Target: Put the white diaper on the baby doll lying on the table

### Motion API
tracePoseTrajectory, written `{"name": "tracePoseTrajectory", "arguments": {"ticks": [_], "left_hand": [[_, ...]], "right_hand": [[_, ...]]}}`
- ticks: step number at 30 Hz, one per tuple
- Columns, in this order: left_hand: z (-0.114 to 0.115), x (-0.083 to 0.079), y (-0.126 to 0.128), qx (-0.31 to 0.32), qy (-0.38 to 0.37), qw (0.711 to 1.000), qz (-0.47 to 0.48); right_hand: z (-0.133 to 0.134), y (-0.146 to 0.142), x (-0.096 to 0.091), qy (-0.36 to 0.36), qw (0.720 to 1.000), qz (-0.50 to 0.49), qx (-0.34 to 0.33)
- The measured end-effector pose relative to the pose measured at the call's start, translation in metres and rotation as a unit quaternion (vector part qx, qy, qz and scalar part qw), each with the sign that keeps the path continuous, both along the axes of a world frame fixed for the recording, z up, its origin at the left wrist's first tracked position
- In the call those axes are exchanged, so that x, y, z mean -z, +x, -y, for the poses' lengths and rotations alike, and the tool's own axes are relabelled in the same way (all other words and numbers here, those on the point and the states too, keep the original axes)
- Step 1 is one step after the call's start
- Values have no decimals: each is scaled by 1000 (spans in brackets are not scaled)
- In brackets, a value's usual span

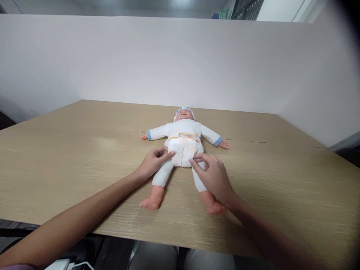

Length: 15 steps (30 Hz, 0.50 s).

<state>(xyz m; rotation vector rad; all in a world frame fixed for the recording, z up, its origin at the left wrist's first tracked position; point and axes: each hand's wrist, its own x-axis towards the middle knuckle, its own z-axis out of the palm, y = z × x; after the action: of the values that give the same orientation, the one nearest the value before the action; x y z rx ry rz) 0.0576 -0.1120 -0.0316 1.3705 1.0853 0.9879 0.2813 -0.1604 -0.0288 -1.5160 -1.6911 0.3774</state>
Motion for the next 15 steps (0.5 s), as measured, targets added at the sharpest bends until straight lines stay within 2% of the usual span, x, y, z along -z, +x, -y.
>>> {"name": "tracePoseTrajectory", "arguments": {"ticks": [5, 8, 12, 15], "left_hand": [[0, -1, -2, -43, 45, 997, -35], [2, -1, -4, -71, 91, 991, -71], [4, -1, -8, -77, 179, 972, -127], [-5, 3, -16, -96, 243, 950, -168]], "right_hand": [[2, 1, 3, 96, 989, 108, 14], [1, 4, 2, 151, 978, 140, 25], [-6, 11, 1, 177, 978, 107, 32], [-17, 21, 6, 191, 978, 70, 48]]}}
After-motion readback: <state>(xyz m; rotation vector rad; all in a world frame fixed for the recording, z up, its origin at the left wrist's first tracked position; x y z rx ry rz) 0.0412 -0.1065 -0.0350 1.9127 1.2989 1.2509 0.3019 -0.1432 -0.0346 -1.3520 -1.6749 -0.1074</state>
